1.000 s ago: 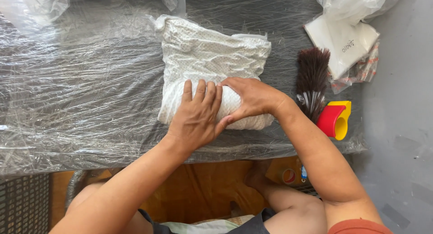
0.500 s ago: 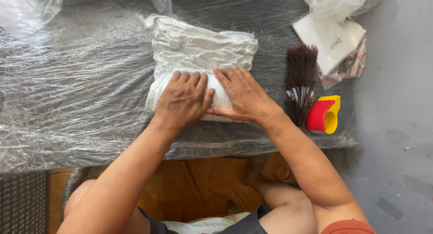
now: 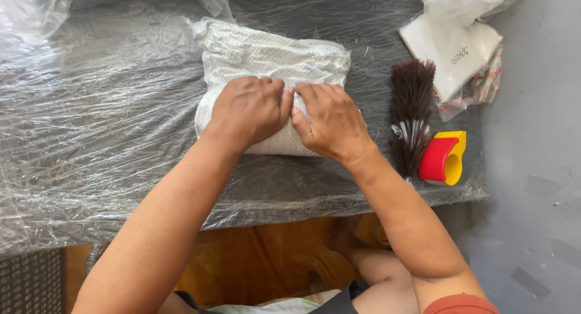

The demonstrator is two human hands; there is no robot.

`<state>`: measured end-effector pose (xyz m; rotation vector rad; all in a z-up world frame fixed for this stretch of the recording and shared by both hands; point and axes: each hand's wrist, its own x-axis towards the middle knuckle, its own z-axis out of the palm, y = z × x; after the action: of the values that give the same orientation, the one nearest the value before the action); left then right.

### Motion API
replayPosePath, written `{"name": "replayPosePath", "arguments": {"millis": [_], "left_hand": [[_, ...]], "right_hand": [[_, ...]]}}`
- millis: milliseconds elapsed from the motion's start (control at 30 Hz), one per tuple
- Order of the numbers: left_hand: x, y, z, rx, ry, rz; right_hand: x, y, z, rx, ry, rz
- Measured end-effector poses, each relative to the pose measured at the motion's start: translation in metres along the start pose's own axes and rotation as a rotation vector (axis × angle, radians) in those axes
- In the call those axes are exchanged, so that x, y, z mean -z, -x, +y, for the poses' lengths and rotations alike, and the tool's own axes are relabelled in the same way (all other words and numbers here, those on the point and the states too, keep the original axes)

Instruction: The person sits on the floor and packs a white textured item into a clear plastic bag. They roll the item tightly, tie the bag closed, and secure it with tape.

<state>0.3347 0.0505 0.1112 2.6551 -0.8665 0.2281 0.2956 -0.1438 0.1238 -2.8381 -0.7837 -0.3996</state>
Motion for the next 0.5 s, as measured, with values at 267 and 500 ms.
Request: {"name": "replayPosePath", "arguments": {"millis": [267,500], "left_hand": [[-0.016,-0.062,-0.033,0.128,0.071,-0.257],[0.041,-0.088,-0.021,0.315,0.167,-0.600]], "right_hand": [[0.031,-0.052,0.021,-0.233,-0.229,-0.283],[0.029,-0.079,0.035,-0.264,-0.402,-0.319]]}}
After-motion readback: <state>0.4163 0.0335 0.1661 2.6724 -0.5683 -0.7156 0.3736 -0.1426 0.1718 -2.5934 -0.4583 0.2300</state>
